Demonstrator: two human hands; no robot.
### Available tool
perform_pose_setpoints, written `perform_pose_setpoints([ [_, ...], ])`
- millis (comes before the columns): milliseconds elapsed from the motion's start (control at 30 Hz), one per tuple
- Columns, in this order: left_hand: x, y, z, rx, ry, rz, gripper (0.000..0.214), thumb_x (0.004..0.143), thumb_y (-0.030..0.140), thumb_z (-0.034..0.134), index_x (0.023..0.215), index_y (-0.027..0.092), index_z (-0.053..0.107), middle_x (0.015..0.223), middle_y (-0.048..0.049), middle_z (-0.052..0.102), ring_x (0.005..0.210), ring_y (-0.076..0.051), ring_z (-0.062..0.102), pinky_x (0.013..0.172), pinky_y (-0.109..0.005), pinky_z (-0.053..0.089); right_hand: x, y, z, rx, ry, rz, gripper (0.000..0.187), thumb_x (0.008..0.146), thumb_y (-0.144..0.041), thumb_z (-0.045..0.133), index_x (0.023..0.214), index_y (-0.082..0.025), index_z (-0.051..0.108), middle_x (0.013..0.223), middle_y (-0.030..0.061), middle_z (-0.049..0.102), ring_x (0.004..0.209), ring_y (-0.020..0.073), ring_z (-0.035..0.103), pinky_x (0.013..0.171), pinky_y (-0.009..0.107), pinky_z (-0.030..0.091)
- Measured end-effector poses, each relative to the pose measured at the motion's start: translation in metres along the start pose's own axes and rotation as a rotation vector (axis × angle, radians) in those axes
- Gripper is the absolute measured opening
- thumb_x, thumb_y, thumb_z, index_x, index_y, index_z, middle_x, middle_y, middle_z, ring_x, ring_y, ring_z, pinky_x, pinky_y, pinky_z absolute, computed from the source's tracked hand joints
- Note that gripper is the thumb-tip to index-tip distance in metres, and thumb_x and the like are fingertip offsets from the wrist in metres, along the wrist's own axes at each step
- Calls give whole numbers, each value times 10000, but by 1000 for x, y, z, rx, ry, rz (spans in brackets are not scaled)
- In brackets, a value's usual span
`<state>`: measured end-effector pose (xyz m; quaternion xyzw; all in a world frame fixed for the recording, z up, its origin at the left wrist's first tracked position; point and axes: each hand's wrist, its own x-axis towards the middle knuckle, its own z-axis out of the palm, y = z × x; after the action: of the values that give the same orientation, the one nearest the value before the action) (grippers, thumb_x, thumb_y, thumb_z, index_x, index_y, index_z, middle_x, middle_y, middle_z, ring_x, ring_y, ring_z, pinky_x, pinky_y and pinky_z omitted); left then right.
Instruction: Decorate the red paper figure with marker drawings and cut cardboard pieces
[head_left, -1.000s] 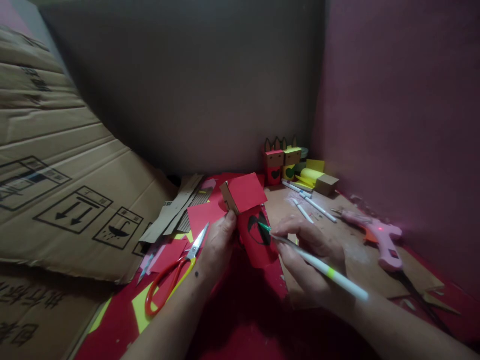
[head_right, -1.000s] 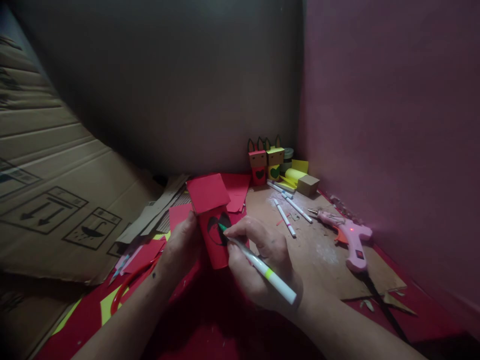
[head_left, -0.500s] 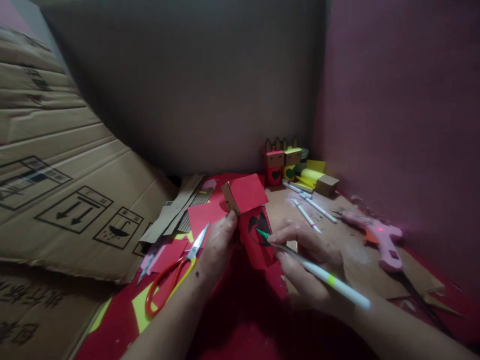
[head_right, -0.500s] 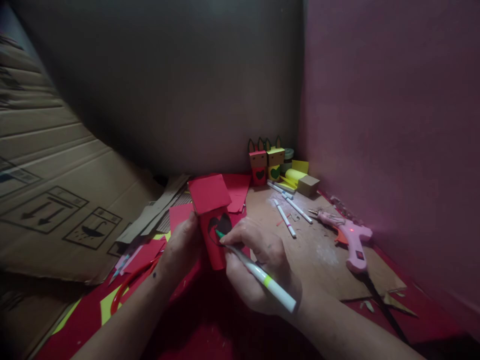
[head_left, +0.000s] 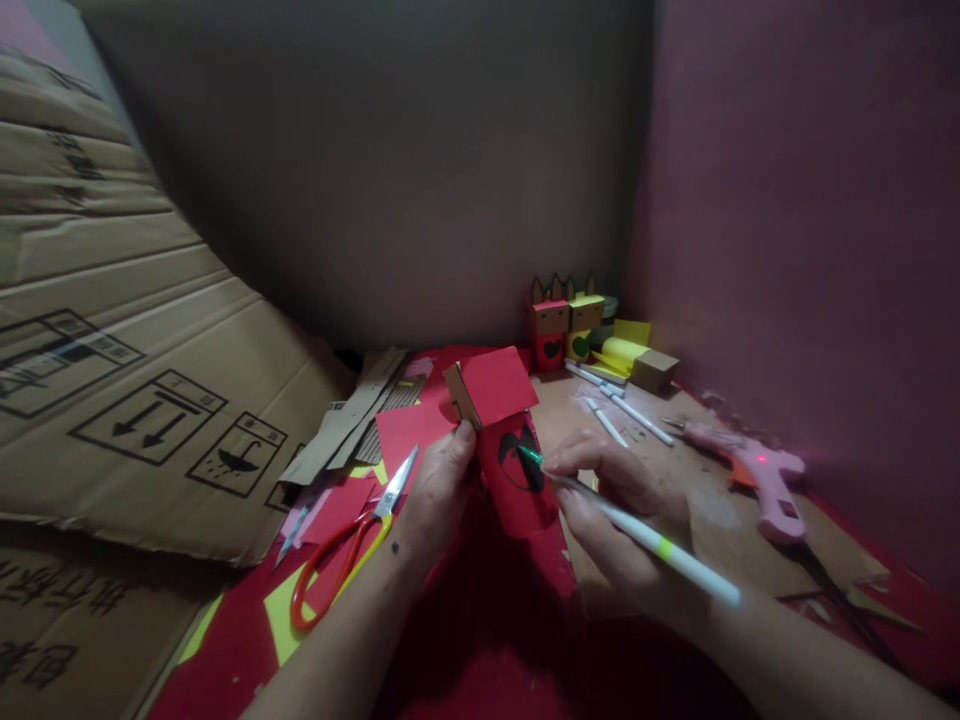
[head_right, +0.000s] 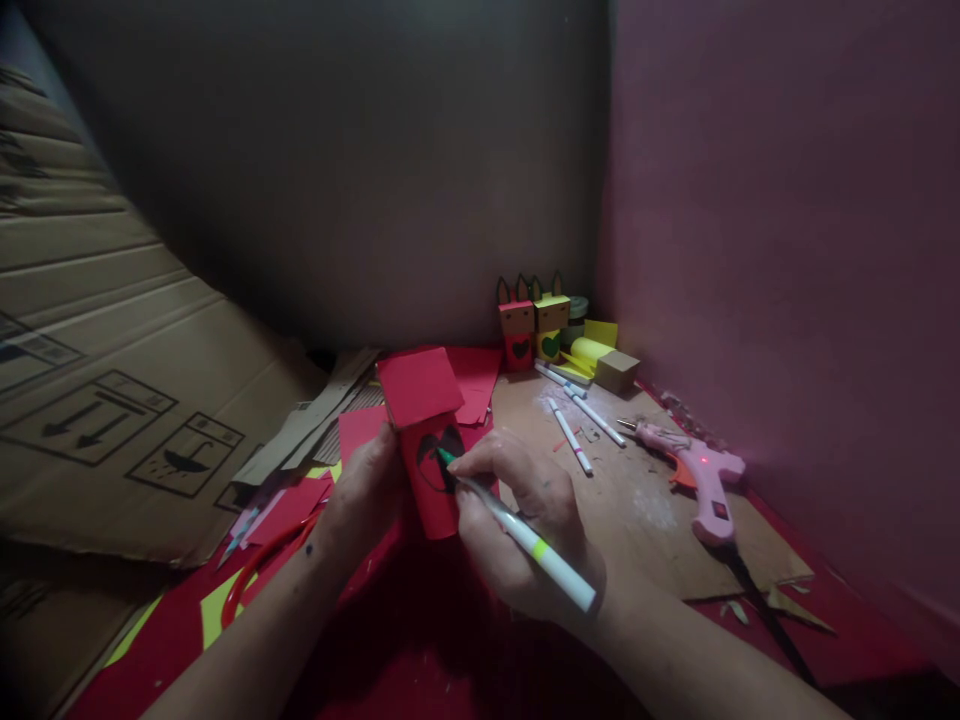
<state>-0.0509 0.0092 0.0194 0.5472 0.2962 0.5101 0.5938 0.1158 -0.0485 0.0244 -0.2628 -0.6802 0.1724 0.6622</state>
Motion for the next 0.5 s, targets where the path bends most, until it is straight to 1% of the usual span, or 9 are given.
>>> perform_pose_setpoints([
  [133, -1, 0, 0, 6, -9, 5, 489, 893, 577, 520, 1009, 139, 703, 874, -79, 724, 720, -202, 630, 590, -290, 445, -1, 1, 0, 27, -71, -8, 239, 821, -51, 526, 971, -221, 603, 809, 30, 607, 725, 183, 579, 630, 346, 446],
  [233, -1, -1, -1, 19, 0, 11, 495, 887, 584, 525, 986, 133, 704, 859, -81, 721, 711, -201, 624, 568, -284, 434, -1, 0, 0, -1, -37, 6, 237, 830, -50, 519, 966, -225, 602, 791, 22, 597, 701, 174, 566, 611, 336, 439],
  [300, -1, -1, -1, 24, -2, 13, 492, 892, 580, 521, 987, 134, 704, 880, -83, 721, 718, -196, 626, 566, -279, 435, 0, 0, 0, -5, -18, 4, 238, 833, -49, 515, 969, -223, 604, 799, 26, 599, 723, 179, 574, 619, 339, 444],
  [433, -1, -2, -2, 2, -20, 16, 457, 901, 560, 527, 1030, 156, 696, 912, -70, 725, 807, -211, 649, 616, -281, 465, 0, 0, 0, 34, -69, -14, 232, 822, -50, 530, 967, -213, 609, 784, 21, 584, 698, 171, 556, 619, 337, 438],
  [500, -2, -1, -2, -6, -21, 10, 452, 900, 561, 527, 1016, 159, 698, 895, -63, 727, 821, -215, 653, 631, -285, 473, -1, 0, 0, 24, -59, -9, 233, 821, -46, 530, 961, -214, 608, 774, 16, 579, 690, 167, 550, 615, 333, 432],
])
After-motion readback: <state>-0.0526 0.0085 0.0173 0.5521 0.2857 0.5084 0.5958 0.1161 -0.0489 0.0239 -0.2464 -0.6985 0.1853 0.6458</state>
